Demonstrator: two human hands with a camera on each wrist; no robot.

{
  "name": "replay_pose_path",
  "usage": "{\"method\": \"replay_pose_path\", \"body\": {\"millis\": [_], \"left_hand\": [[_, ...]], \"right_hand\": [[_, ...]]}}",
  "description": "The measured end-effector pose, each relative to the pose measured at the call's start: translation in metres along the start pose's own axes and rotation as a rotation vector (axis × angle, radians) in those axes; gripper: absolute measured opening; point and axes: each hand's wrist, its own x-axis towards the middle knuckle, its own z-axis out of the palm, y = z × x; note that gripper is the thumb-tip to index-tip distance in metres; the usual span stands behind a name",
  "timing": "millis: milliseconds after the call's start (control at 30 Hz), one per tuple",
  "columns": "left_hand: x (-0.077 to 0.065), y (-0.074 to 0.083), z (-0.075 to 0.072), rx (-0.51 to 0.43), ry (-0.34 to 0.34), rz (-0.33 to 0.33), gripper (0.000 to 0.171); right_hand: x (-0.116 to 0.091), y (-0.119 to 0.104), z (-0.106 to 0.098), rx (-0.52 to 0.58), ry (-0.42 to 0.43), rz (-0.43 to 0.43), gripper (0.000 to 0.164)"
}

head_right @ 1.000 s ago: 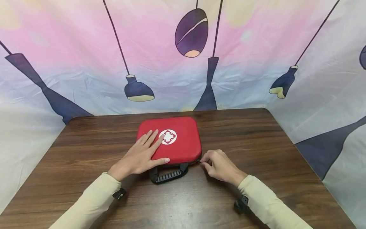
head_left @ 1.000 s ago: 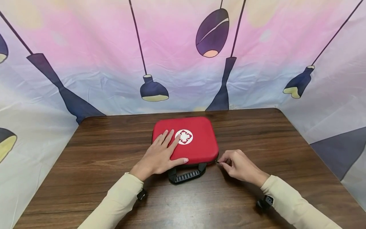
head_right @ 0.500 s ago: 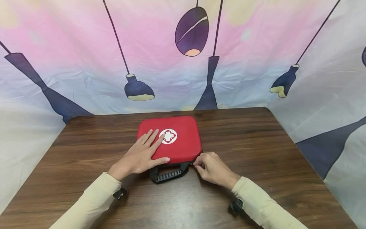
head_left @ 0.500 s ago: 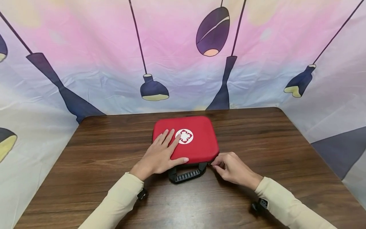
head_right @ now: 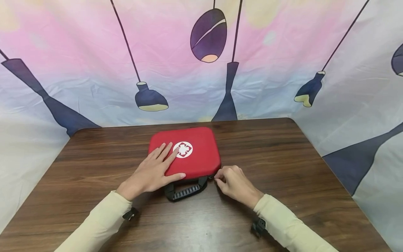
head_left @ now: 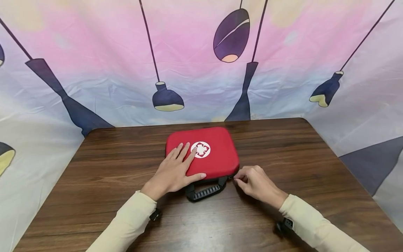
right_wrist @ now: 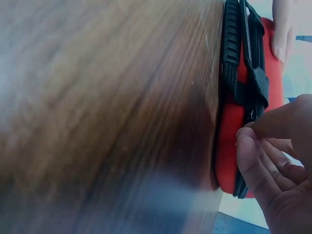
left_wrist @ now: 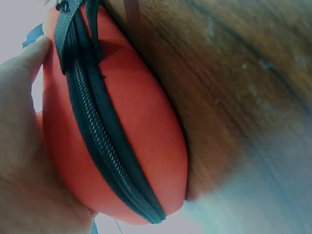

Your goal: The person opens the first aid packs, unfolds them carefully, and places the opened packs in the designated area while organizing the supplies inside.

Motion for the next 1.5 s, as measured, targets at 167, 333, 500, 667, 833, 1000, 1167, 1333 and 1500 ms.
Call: {"method": "replay_pose_path", "body": {"millis": [167,333,500,667,833,1000,1167,1333,1500], "left_hand": [[-0.003,0.001,-0.003,-0.014,0.008,-0.008,0.096],[-0.008,0.002,-0.005,-0.041,0.003,-0.013,0.097],[-0.013,0.003,-0.006,-0.044,0.0,-0.021,0.096],[-0.017,0.003,-0.006,-0.053,0.003,-0.019,0.093],[-0.019,0.004,-0.006,-0.061,0.012,-0.014,0.092],[-0.02,0.006,-0.007,-0.068,0.01,-0.008,0.09],[-0.023,0.008,-0.007,-0.061,0.01,0.001,0.089],[-0.026,0.01,-0.006,-0.061,0.014,0.014,0.088],[-0.027,0.012,-0.007,-0.057,0.017,0.023,0.087]], "right_hand": [[0.006,0.006,-0.003,-0.015,0.022,0.036,0.01],[0.014,0.014,-0.004,-0.036,0.057,0.064,0.01],[0.026,0.025,-0.003,-0.067,0.071,0.084,0.008],[0.039,0.034,-0.002,-0.076,0.077,0.109,0.006],[0.052,0.042,-0.002,-0.039,0.076,0.14,0.006],[0.063,0.048,-0.002,-0.028,0.081,0.162,0.007],[0.074,0.053,-0.001,-0.035,0.07,0.173,0.006],[0.087,0.056,0.001,-0.044,0.06,0.184,0.006],[0.099,0.06,0.002,-0.032,0.066,0.18,0.005]]}}
